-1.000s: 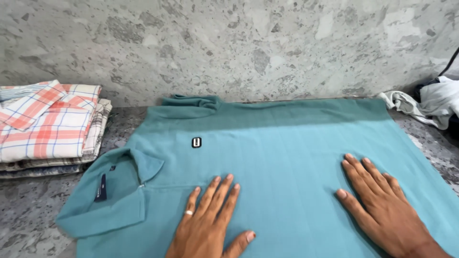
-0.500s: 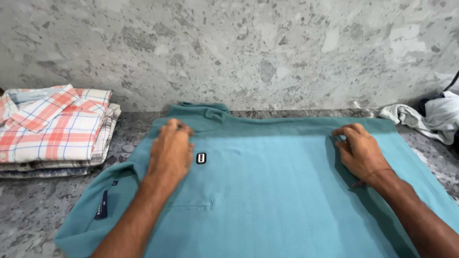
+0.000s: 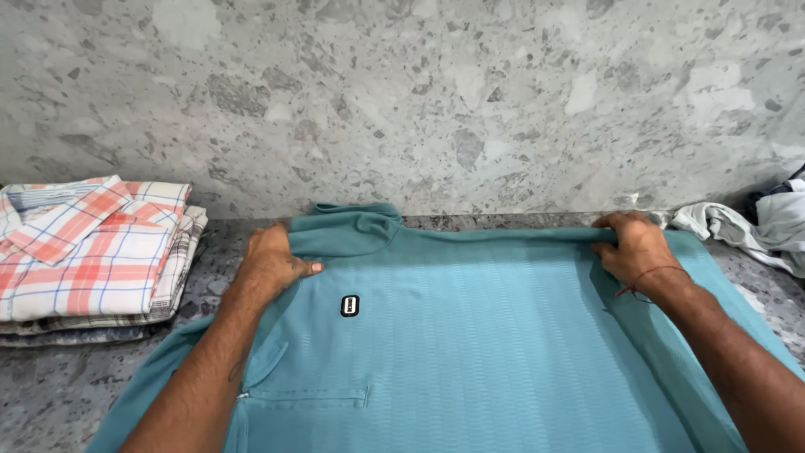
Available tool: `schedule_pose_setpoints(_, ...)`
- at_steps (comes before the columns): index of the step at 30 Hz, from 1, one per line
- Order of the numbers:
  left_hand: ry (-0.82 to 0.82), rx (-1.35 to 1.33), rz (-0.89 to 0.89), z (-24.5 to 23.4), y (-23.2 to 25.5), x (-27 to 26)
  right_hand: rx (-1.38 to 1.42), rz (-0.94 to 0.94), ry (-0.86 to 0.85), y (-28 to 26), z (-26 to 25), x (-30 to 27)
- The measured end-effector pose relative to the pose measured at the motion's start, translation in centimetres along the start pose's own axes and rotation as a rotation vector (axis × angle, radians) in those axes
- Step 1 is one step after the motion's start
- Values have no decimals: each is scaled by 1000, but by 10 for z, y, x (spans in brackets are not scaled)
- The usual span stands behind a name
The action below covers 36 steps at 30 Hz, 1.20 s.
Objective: Folding a teal blue t-shirt on a marble countertop.
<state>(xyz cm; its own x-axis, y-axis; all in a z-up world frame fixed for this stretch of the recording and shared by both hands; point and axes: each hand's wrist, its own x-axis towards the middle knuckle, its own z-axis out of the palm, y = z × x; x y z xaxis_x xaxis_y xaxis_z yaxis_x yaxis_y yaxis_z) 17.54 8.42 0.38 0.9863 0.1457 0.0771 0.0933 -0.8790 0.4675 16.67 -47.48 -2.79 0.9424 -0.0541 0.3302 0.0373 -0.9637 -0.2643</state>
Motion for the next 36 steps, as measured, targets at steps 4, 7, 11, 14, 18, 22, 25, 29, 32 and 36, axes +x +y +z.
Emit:
schedule_pose_setpoints(4,-35,-126,-38,-3,-3,7,-11,15,96,5,3,-5)
schedule_pose_setpoints(7,-13,-151,-34,-6,-13,15,0,31,180,1,3,-8)
schedule_pose_setpoints(11,143,-47,74,-12,-14,21,43,96,266,-10,-6,-7)
schedule_pose_setpoints(14,170,34,-15,-24,3,23,60,122,317,-15,-12,-1)
schedule_pose_setpoints(18,103,-124,-189,-45,47,7,173,250,348,-51,-43,3)
schedule_pose_setpoints(22,132,-805,-170,-31,44,32,652,504,288,-81,-68,11)
schedule_pose_setpoints(25,164,-1166,-91,-45,68,26,1065,534,295,-76,-71,24)
schedule_pose_setpoints(29,435,-1222,127,-63,88,10,1328,339,558,-46,-57,47)
schedule_pose_setpoints(32,639,-1198,434,-69,85,9,1477,-308,821,-22,-48,47)
schedule_pose_setpoints(36,668,-1381,722,-78,71,-10,1168,-310,866,-120,-128,-23)
